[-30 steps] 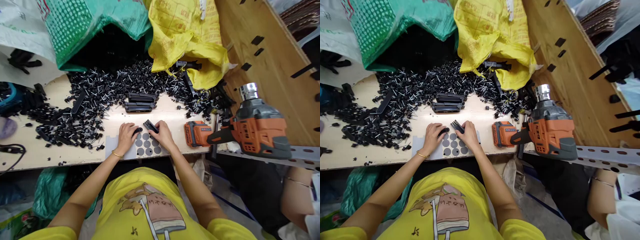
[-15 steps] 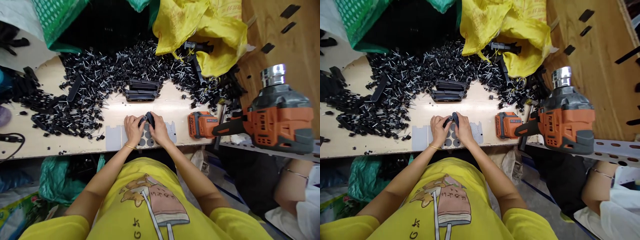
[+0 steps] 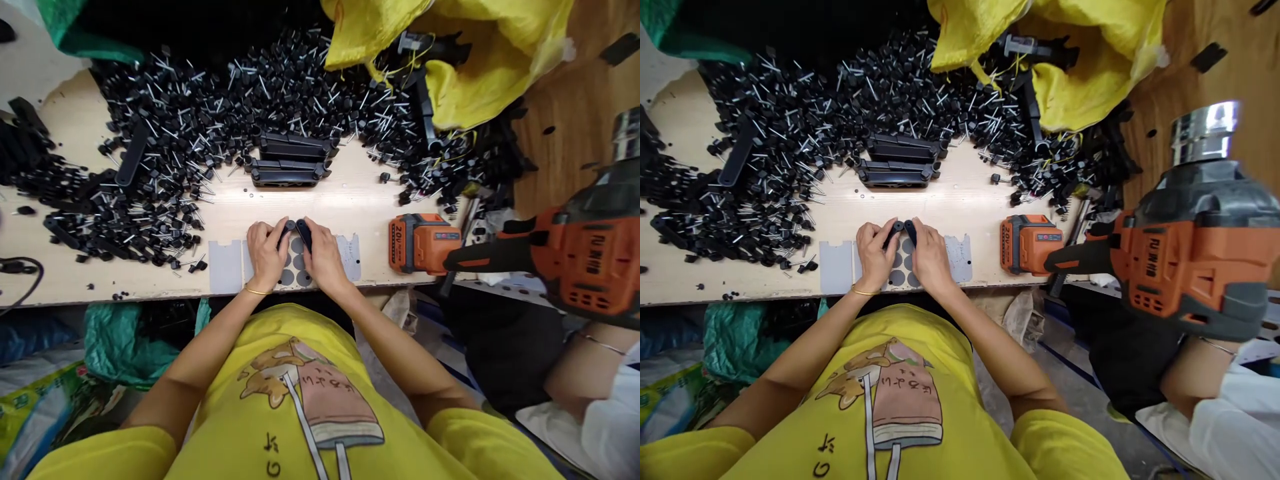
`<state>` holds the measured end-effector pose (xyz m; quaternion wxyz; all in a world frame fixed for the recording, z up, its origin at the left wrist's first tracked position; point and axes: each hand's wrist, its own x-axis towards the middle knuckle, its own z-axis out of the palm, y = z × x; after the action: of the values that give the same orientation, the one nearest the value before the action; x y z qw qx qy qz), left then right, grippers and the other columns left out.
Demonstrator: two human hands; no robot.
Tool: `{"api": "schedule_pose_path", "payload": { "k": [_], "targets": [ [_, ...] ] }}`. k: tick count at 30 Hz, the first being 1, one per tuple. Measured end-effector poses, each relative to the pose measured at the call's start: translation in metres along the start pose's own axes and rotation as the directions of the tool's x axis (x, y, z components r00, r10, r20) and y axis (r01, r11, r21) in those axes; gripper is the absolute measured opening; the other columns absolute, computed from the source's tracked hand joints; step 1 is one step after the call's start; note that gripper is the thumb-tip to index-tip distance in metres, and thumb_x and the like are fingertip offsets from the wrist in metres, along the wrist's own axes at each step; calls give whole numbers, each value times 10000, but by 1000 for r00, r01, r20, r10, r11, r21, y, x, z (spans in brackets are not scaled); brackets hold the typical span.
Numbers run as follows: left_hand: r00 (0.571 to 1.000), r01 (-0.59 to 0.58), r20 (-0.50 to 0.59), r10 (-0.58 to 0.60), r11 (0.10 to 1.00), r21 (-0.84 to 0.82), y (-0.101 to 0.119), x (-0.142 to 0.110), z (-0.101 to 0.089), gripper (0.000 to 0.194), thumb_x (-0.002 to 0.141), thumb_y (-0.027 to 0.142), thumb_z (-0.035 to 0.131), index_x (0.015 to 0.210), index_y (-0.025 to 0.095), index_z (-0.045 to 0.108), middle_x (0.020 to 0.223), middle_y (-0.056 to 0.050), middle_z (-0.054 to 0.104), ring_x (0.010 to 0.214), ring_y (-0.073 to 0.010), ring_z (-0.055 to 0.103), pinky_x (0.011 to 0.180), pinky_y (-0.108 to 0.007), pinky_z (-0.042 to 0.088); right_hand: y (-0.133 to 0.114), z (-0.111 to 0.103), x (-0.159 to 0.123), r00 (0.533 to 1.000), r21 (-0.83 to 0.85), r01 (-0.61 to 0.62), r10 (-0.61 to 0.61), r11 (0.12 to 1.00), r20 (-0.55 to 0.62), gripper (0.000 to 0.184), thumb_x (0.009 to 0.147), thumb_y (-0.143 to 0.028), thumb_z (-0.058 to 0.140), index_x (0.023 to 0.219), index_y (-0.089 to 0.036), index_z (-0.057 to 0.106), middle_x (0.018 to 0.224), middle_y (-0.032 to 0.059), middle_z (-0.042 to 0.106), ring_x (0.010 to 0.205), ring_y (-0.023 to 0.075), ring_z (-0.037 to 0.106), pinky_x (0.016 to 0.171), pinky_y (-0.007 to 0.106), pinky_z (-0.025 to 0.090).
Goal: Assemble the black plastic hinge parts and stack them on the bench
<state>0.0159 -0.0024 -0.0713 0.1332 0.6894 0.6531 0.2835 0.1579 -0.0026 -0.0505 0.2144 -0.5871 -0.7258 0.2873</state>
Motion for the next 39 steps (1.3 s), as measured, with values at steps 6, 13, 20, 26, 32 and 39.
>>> {"api": "schedule_pose_path", "payload": {
  "k": [6,13,20,26,32,39],
  "targets": [
    [999,9,49,-12,998,56,4,1,0,345,929,361,431,1182,224,621,784,-57,494,818,-214,457,801,-366,354,2,-2,-3,1000,43,4,-4,999,-7,579,768,-123,418,1343,-146,357,1261,141,538,1141,269,476,994,472,420],
    [996,17,90,-19,1000,20,6,3,0,383,951,352,374,1209,183,600,780,-68,510,826,-217,463,754,-346,373,0,-1,-1,1000,68,-14,15,998,-16,585,765,-120,428,1346,-147,367,1230,143,559,1130,272,482,984,465,425],
    [990,-81,117,82,997,-16,7,-3,0,350,944,320,398,1190,185,605,783,-64,504,808,-207,456,739,-335,381,6,-1,-2,995,124,-71,79,990,-61,543,787,-165,447,1327,-176,385,1237,134,558,1151,249,512,992,445,437],
    [992,-76,103,75,997,5,9,-4,0,344,942,321,401,1188,189,602,802,-66,502,803,-208,455,729,-334,369,8,-3,-2,996,129,-57,65,990,-62,520,791,-179,451,1309,-169,403,1232,137,560,1152,241,521,989,434,447],
    [995,-39,96,38,999,8,8,-5,2,342,938,346,415,1183,209,611,803,-63,519,820,-211,475,742,-347,357,8,-1,-3,997,120,-50,58,992,-58,529,801,-193,451,1326,-185,389,1228,129,559,1133,250,521,973,453,452],
    [997,-20,73,17,999,45,8,-5,4,346,939,334,411,1207,215,595,814,-68,519,827,-219,465,732,-349,338,7,-2,-2,998,95,-29,34,995,-48,546,795,-191,456,1336,-181,380,1216,124,560,1136,248,506,979,443,452]
  ]
}}
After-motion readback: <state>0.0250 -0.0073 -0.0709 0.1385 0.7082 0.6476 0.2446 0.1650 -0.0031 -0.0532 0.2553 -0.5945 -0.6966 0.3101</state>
